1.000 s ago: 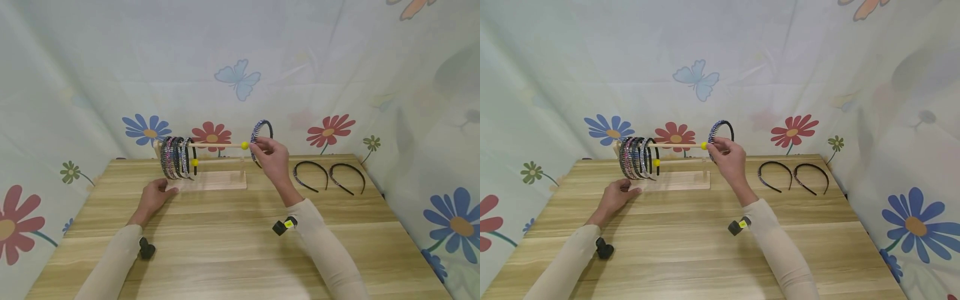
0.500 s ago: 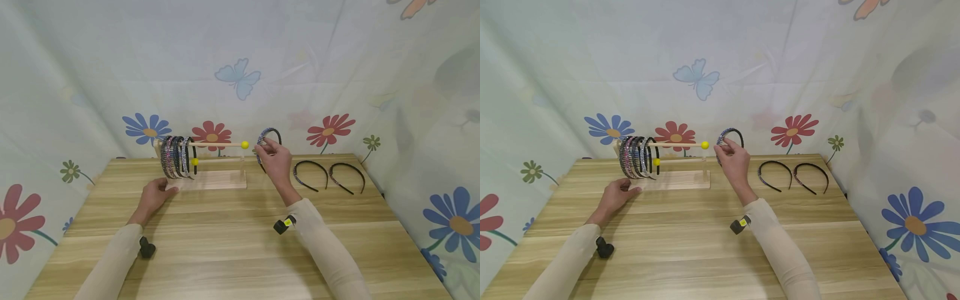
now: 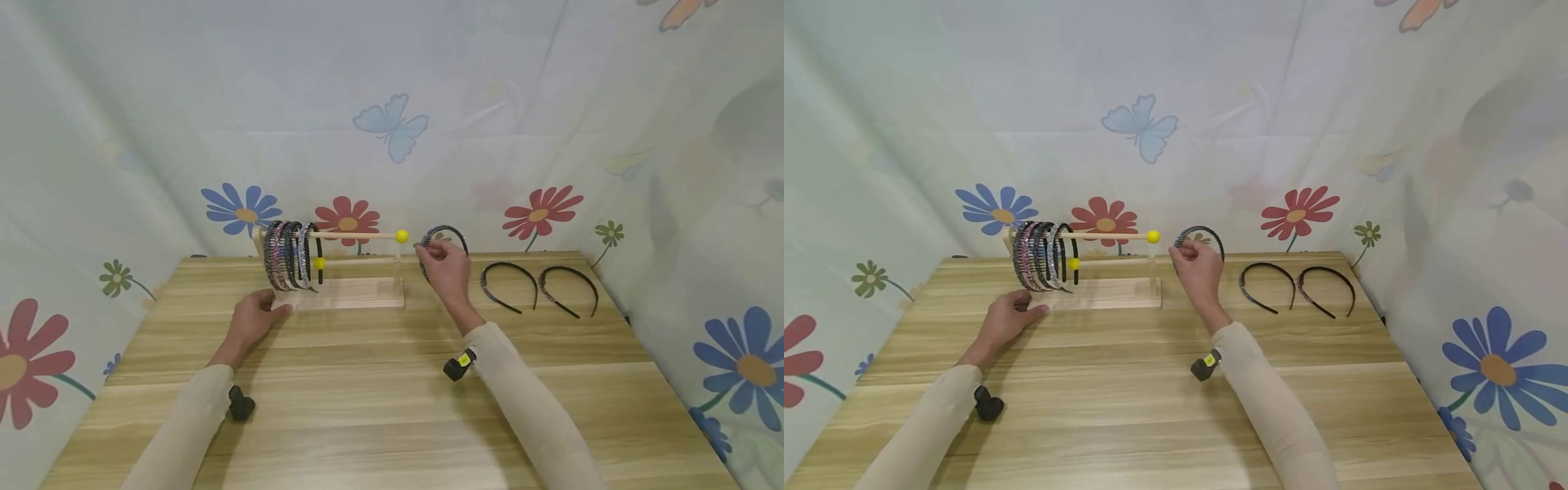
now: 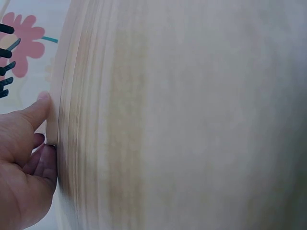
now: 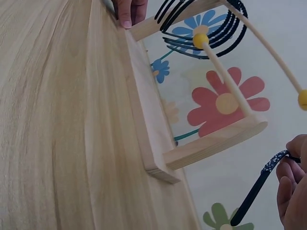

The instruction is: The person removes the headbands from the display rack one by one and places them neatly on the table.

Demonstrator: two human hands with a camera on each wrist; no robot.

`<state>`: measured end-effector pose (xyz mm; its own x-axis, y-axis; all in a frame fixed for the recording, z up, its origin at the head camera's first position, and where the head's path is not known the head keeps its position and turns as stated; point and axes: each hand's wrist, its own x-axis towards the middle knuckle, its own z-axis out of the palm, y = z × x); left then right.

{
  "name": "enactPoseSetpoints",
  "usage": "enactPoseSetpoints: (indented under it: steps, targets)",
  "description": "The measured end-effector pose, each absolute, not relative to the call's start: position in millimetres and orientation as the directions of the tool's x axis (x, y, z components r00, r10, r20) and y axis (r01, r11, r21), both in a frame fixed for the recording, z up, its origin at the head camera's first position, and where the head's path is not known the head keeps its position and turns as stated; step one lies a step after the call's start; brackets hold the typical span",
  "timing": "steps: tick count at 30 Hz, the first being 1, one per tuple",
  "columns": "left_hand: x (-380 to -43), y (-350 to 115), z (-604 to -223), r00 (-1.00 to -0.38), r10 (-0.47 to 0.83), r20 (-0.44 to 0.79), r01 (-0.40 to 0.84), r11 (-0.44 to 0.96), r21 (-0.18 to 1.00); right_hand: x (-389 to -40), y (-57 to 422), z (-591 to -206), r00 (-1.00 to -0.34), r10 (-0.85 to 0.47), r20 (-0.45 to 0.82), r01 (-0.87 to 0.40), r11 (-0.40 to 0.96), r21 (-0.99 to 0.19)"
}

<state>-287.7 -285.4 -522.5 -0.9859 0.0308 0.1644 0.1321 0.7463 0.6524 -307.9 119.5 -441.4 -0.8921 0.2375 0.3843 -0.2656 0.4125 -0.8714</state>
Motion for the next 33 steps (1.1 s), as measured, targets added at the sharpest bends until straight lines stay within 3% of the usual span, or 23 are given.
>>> enactPoseSetpoints:
  steps: [16, 33]
  targets:
    - [-285.4, -283.7, -519.9, -0.987, 0.019, 0.161, 0.122, 0.741, 0.661, -319.3, 119.0, -471.9, -0.927, 0.244, 0.285, -0.133, 0.498, -0.857]
    - [-284.7, -283.3, -518.9, -0.987, 0.014, 0.158, 0.116, 0.741, 0.661, -328.8, 124.1, -492.6, -0.935, 0.250, 0.253, -0.080, 0.547, -0.833]
